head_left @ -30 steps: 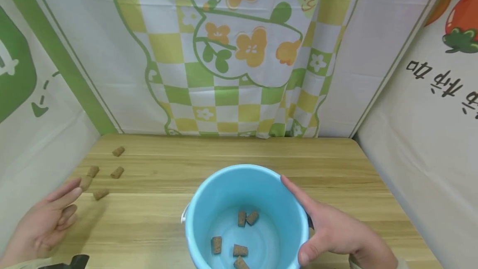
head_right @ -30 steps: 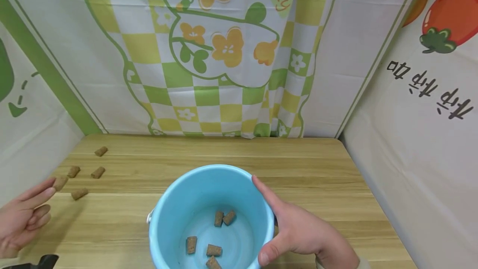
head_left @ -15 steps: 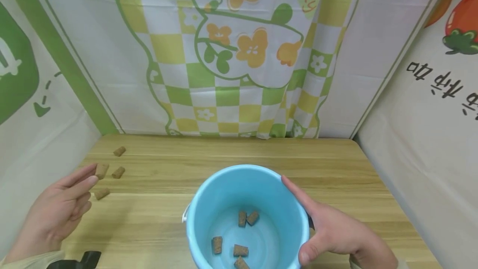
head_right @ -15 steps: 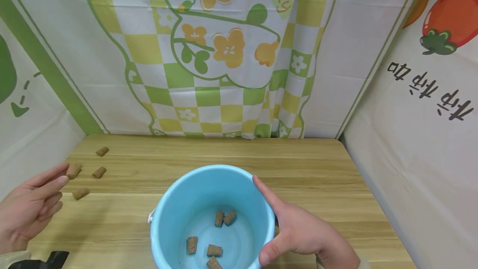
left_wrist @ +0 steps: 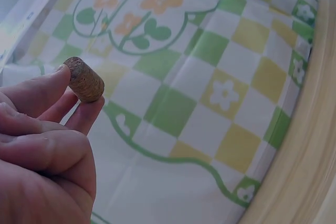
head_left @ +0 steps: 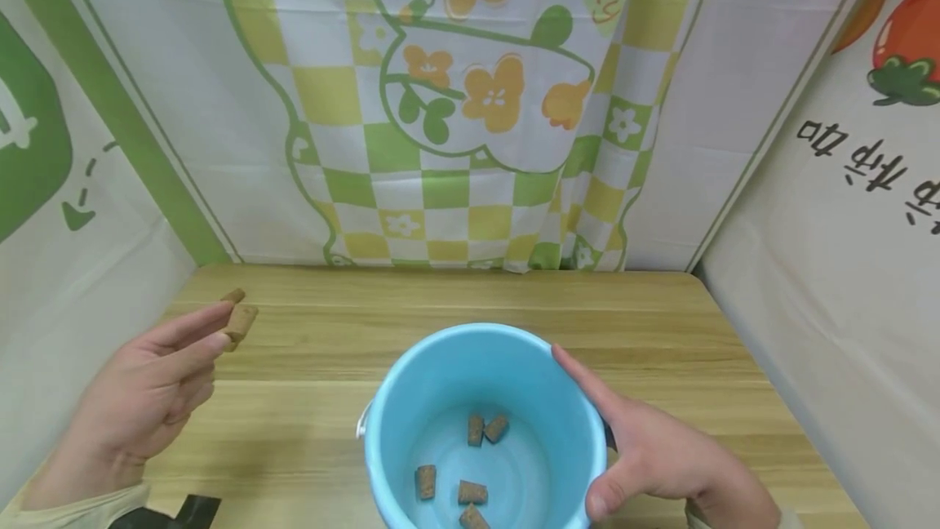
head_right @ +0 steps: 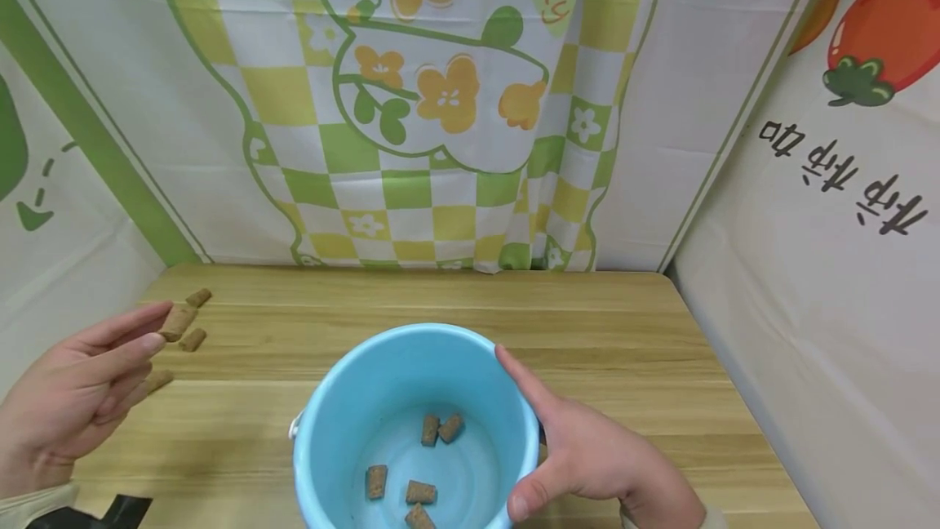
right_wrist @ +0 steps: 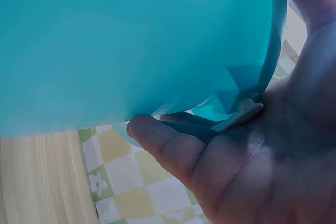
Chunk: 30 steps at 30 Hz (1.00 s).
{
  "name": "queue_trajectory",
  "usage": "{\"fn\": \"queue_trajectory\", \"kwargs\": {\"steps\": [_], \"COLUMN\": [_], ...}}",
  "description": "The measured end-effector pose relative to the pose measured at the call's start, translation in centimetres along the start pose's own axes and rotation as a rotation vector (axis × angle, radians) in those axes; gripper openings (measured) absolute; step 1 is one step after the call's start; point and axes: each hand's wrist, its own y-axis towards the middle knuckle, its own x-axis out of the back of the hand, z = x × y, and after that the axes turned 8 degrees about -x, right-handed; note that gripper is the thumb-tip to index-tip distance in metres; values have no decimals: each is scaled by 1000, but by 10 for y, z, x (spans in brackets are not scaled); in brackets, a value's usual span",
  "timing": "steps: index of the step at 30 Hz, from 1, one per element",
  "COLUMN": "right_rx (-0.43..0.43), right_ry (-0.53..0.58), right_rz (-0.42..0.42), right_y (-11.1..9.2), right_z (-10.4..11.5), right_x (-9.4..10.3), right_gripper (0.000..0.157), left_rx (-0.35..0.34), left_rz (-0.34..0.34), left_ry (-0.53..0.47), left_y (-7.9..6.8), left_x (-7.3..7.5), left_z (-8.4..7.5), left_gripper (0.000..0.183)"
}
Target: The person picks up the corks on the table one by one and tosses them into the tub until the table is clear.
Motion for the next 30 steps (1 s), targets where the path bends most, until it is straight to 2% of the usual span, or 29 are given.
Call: {"fn": "queue_trajectory", "kwargs": {"steps": [4,7,15,19,26,30], "right_rx": [19,41,57,66,52,55], "right_ry": [-5,-13,-11,-3,12,9], "right_rz": [-1,0,5,11,12,9], "right_y": [0,0,0,0,0,0], "right_z": [0,0,0,0,0,-1], "right_x": [1,1,0,-1,-2,-2], "right_gripper": [125,124,123,123,123,123], "left_rx": [8,27,49,71,64,82], "left_rz": [55,71,95,113,213,225], "left_ry": [91,147,186,245,324,396], "left_y": [2,5,8,8,9,9], "left_x": [-10,-17,-49,-63,-88,-102], "left_z": [-4,-6,-15,-20,-22,-22], "left_gripper": [46,45,45,43,45,42]}}
